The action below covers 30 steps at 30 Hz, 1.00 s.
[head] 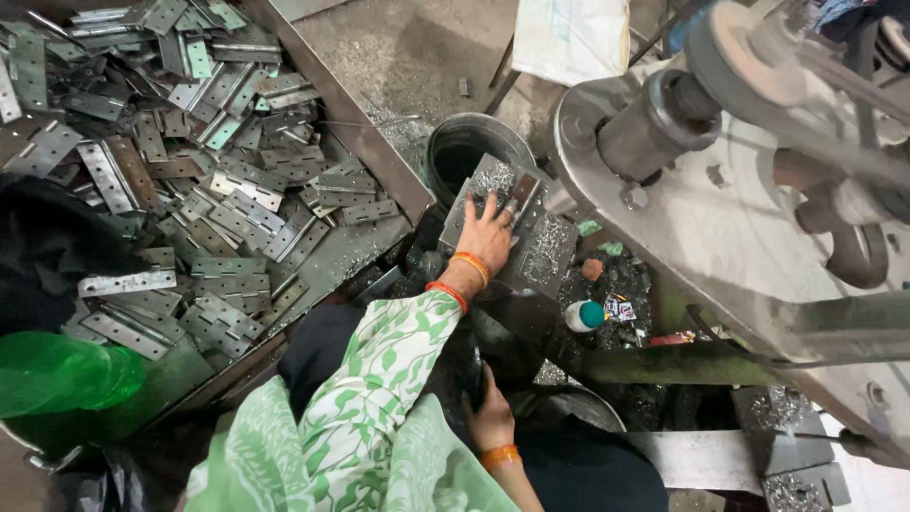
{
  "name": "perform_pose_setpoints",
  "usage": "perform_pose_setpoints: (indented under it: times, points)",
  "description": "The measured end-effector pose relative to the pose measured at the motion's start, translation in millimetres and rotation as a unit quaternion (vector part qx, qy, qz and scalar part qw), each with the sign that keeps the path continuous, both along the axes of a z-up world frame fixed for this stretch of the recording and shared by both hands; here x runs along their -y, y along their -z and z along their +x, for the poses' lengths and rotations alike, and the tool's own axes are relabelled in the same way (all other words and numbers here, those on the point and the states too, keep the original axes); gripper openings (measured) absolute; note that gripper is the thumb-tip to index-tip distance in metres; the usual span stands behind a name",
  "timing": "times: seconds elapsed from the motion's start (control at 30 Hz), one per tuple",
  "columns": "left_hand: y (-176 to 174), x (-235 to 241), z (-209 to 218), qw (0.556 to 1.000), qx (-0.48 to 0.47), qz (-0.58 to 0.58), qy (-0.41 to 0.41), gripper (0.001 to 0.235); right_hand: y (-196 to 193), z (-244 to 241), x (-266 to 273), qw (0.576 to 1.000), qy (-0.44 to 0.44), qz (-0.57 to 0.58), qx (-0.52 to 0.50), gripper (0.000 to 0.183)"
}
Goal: The person places metal hinge components onto a machine and operates a lever to process them before placing them back into a container.
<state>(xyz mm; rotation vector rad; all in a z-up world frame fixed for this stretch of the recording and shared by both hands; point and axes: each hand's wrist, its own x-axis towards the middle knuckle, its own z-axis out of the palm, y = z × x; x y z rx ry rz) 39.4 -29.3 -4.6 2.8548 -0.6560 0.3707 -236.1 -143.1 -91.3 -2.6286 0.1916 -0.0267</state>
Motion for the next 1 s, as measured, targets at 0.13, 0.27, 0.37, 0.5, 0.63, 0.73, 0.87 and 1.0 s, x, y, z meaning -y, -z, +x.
perform_pose_setpoints:
  times: [0.13, 0.27, 0.37, 0.5, 0.63, 0.73, 0.87, 1.0]
  points:
    - [4.4, -3.0, 0.6, 1.000, 0.023, 0.018, -0.002, 0.040, 29.2, -2.2, 18.2, 0.997, 0.007, -0.014, -0.074, 0.080]
    - [8.3, -1.4, -0.4, 0.999, 0.045, 0.002, 0.007, 0.045, 2.2, 20.6, 32.5, 0.996, -0.079, -0.032, -0.013, 0.086]
    - [10.7, -10.0, -9.4, 0.999, 0.026, -0.004, 0.028, 0.041, -49.0, 46.6, 33.0, 0.990, -0.085, -0.081, -0.079, 0.075]
    - [1.4, -34.5, -39.1, 0.996, -0.002, 0.032, 0.089, 0.031, -109.6, 59.1, 6.0, 0.971, -0.057, -0.126, -0.194, 0.075]
    - [1.4, -60.8, -83.5, 0.989, 0.010, 0.039, 0.140, 0.027, -131.8, 57.0, -8.1, 0.971, -0.060, -0.121, -0.196, 0.074]
    - [1.2, -66.7, -97.6, 0.984, 0.111, 0.025, 0.139, 0.027, -135.7, 54.3, -10.8, 0.974, -0.053, -0.116, -0.189, 0.074]
    - [-2.3, -69.0, -98.1, 0.967, 0.223, 0.030, 0.116, 0.036, -131.8, 53.6, -9.2, 0.976, -0.051, -0.117, -0.177, 0.077]
    - [-18.0, -69.2, -99.0, 0.974, 0.180, -0.002, 0.141, 0.025, -110.5, 53.5, 8.8, 0.982, -0.067, -0.095, -0.151, 0.076]
